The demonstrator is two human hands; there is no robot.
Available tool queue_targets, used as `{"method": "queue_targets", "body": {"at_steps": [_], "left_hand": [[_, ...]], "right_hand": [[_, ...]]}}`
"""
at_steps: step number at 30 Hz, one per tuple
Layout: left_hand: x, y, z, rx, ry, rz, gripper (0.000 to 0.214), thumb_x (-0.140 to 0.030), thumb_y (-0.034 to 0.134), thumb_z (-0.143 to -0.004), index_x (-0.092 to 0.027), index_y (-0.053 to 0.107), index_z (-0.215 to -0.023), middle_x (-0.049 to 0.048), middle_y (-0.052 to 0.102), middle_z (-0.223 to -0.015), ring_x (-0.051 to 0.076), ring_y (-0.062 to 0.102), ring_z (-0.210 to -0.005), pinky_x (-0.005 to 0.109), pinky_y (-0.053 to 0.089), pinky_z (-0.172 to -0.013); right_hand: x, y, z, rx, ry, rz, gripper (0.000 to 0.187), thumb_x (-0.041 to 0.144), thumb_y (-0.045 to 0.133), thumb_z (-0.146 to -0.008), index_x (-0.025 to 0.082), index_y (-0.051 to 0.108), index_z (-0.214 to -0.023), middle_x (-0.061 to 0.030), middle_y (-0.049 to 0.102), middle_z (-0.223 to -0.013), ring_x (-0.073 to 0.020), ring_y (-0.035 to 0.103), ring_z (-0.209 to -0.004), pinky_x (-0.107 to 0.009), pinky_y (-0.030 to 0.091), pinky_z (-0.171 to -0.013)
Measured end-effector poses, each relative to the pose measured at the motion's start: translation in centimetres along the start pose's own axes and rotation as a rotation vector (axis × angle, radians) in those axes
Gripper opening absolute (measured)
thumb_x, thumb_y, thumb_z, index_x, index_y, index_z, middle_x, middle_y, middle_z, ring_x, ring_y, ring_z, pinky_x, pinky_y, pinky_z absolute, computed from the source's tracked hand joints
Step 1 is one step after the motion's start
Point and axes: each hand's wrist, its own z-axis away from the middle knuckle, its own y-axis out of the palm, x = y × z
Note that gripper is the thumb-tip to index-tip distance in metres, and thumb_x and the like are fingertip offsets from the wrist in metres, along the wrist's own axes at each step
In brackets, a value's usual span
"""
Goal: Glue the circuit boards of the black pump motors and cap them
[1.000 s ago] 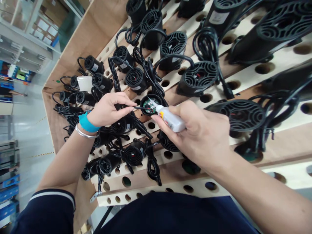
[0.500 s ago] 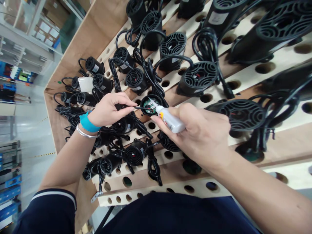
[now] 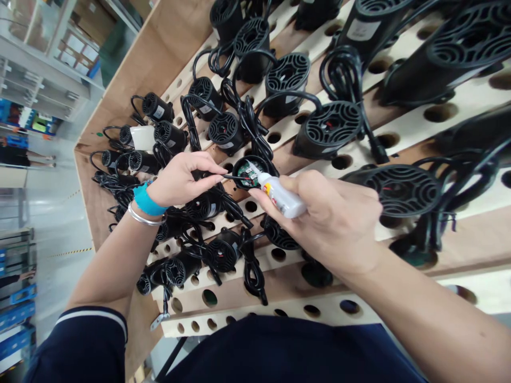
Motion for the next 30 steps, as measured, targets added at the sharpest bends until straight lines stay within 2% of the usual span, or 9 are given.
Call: {"method": "queue_targets", "body": {"at_steps": [3,6,9,12,17,30], "left_hand": [[0.1,0.0,0.0,-0.003,0.002,0.000,0.011,-0.019,0.064,-0.084,-0.015,0.074,-0.086,0.0037,0.067,-0.075,0.014,0.060,-0.073,0.028,0.050,-0.072],[0.1,0.0,0.1,-0.004,0.006,0.008,0.012,-0.020,0.063,-0.084,-0.015,0.074,-0.086,0.0041,0.067,-0.075,0.014,0.060,-0.072,0.029,0.049,-0.071],[0.0,-0.1,0.1,-0.003,-0.006,0.011,0.012,-0.020,0.063,-0.083,-0.015,0.074,-0.086,0.0041,0.067,-0.075,0.014,0.060,-0.072,0.029,0.049,-0.072],[-0.1,-0.1,0.0,0.003,-0.025,0.008,0.011,-0.020,0.064,-0.083,-0.016,0.074,-0.086,0.0034,0.067,-0.074,0.014,0.060,-0.073,0.029,0.049,-0.072],[-0.3,-0.2,0.0,0.015,-0.033,0.005,0.013,-0.020,0.063,-0.083,-0.015,0.074,-0.088,0.0040,0.067,-0.075,0.014,0.060,-0.073,0.029,0.049,-0.072],[-0.3,-0.2,-0.1,0.014,-0.030,0.006,0.011,-0.019,0.064,-0.082,-0.016,0.074,-0.087,0.0035,0.067,-0.075,0.014,0.060,-0.073,0.029,0.050,-0.073]], "right_hand": [[0.4,-0.8,-0.2,0.020,0.000,0.007,0.063,0.072,0.036,-0.086,0.020,0.053,-0.055,0.0015,0.040,-0.042,-0.0078,0.029,-0.036,-0.026,0.026,-0.042],[0.5,-1.4,0.0,0.051,0.030,-0.039,0.058,0.069,0.045,-0.084,0.020,0.054,-0.054,0.0005,0.042,-0.042,-0.0101,0.042,-0.041,-0.025,0.029,-0.043],[0.2,-1.2,0.5,0.018,0.031,-0.063,0.051,0.065,0.056,-0.080,0.019,0.060,-0.059,-0.0021,0.053,-0.049,-0.0133,0.052,-0.048,-0.025,0.034,-0.044],[-0.2,-0.3,1.0,-0.012,-0.009,-0.143,0.050,0.064,0.053,-0.082,0.018,0.062,-0.066,-0.0047,0.063,-0.063,-0.0152,0.055,-0.052,-0.028,0.037,-0.047],[-0.3,0.6,1.1,-0.049,-0.050,-0.163,0.050,0.061,0.050,-0.087,0.017,0.061,-0.066,-0.0042,0.062,-0.063,-0.0151,0.054,-0.051,-0.029,0.037,-0.048],[0.5,0.0,0.7,-0.070,-0.048,-0.158,0.047,0.058,0.054,-0.087,0.016,0.063,-0.067,-0.0025,0.056,-0.058,-0.0133,0.054,-0.052,-0.026,0.035,-0.049]]}}
